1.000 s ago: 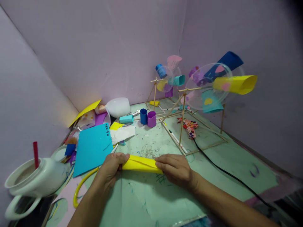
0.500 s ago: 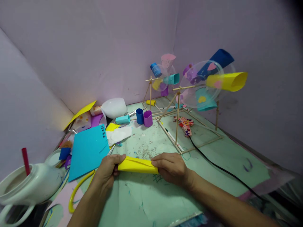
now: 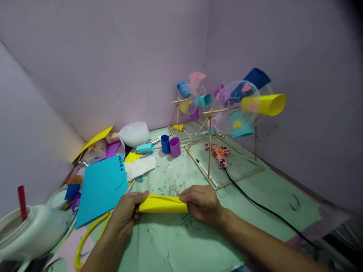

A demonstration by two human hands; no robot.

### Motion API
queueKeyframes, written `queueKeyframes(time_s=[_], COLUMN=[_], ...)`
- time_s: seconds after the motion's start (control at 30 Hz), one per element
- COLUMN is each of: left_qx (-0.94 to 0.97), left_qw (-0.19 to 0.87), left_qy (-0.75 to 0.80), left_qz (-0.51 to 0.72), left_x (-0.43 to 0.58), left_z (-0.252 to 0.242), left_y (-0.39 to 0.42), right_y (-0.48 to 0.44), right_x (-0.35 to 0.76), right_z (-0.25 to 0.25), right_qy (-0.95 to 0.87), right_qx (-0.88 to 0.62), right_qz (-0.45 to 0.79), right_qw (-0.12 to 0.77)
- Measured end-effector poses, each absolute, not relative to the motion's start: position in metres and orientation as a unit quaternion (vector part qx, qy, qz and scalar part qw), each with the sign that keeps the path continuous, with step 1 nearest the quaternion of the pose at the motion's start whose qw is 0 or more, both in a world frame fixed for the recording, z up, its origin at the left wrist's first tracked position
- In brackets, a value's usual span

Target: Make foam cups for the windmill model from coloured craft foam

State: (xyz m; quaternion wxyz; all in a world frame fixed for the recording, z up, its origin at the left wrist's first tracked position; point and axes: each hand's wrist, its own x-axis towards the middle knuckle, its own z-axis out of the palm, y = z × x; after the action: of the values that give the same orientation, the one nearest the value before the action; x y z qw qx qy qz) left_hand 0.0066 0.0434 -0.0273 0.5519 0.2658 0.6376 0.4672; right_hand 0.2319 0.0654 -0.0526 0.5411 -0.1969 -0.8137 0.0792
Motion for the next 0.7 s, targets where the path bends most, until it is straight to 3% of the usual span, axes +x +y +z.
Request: queueKeyframes(time_s=[0.7], left_qx=[0.269], left_qw=[0.554], left_qy=[0.652], left_qz=[0.442], left_x=[0.0059], left_z=[-0.0314], left_y=[0.0444], right_y=[0.066], right_x=[0.2274], right_z=[-0.0509], right_qy=[-0.8], right_qx=[-0.206], right_qz=[0.088], right_qw=[0.556])
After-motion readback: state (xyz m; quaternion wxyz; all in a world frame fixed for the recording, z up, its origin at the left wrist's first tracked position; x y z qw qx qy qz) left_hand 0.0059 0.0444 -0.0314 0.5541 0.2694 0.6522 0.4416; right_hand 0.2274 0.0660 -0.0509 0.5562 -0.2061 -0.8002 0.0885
